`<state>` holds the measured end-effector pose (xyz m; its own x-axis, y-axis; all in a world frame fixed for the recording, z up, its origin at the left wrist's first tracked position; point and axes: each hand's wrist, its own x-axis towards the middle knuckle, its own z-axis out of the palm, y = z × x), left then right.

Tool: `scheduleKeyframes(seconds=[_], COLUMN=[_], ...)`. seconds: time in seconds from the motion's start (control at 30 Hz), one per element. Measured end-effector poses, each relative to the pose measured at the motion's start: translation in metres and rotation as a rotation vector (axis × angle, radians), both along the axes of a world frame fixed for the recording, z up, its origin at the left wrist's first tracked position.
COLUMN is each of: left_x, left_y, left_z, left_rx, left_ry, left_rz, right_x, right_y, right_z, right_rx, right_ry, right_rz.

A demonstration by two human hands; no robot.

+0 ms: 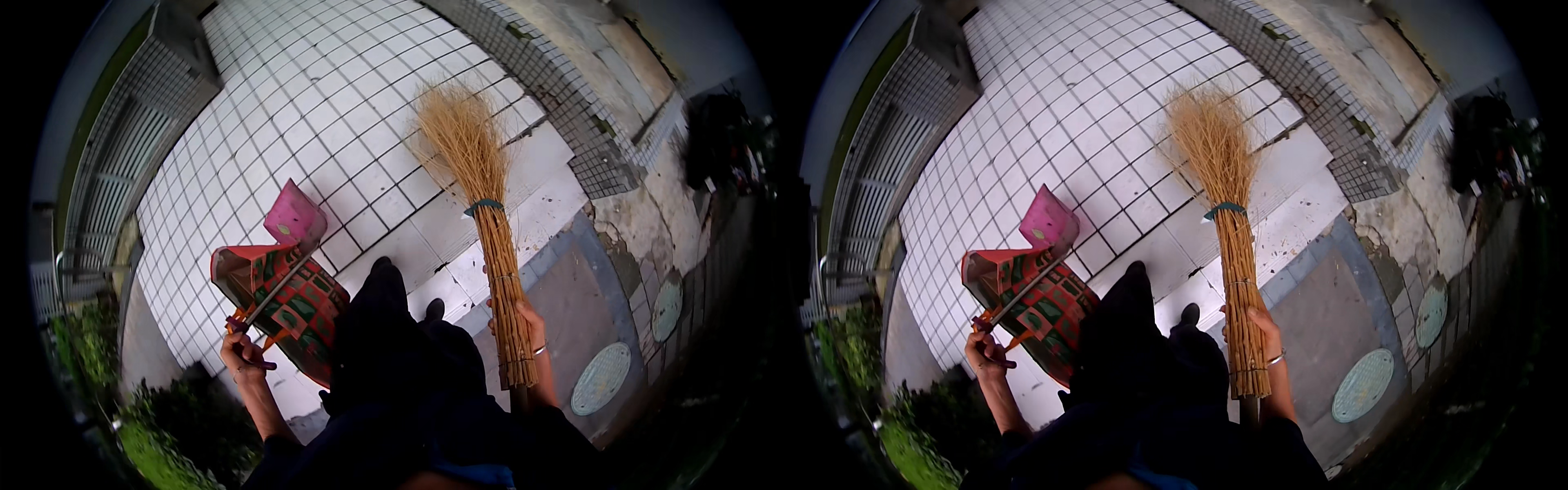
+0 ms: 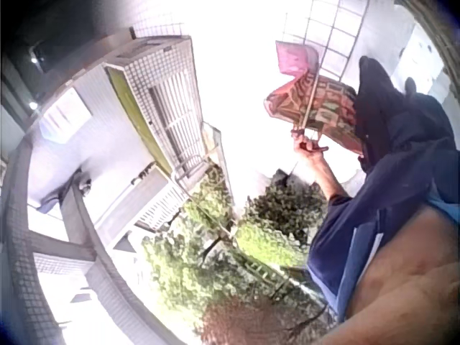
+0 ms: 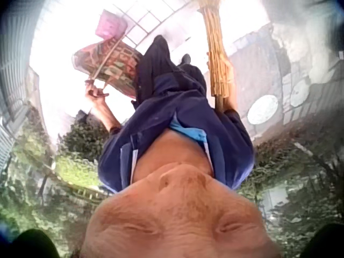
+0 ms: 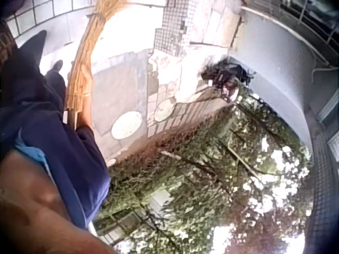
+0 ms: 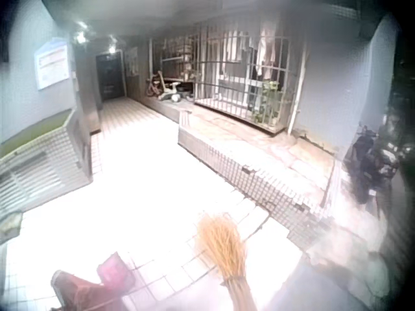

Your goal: The person sweeps an outdoor tiled walkway and a stone path using a large bundle of straw and a handheld dustpan.

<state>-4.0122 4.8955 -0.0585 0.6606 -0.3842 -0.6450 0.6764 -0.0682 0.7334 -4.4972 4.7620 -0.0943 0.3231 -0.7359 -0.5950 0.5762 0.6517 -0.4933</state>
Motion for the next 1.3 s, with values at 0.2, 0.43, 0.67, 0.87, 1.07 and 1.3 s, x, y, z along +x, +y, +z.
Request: scheduleKeyframes(seconds=[0.2,0.43,0.67,0.87,1.07,1.3], left_x=[-0.062,-0.116,-0.190,-0.256,-0.315,-0.358], left_y=[0.096,0.198,0.341,0.451,0.536,0.624], left_z=[0.027,0.000,-0.026,-0.080,-0.162,-0.195], left_rx=[0.083,0.067,0.091,0.233,0.169,0.212], left_ry=[-0.090,-0.009,0.083,0.122,0.098,0.252], left_rz=[0.224,0.450,0.649,0.723,0.745,0.733], right_x=[-0.023,-0.020,-0.003,0.063,0.115,-0.011], right_y=[0.031,0.062,0.109,0.213,0.339,0.402], right_z=[-0.033,-0.031,-0.054,-0.115,-0.203,-0.240], right_rx=[-0.074,-0.048,-0.016,-0.414,-0.329,-0.020], right_ry=[-0.055,-0.142,-0.070,-0.046,-0.172,0.091], right_rz=[0.302,0.541,0.866,1.273,1.468,1.170])
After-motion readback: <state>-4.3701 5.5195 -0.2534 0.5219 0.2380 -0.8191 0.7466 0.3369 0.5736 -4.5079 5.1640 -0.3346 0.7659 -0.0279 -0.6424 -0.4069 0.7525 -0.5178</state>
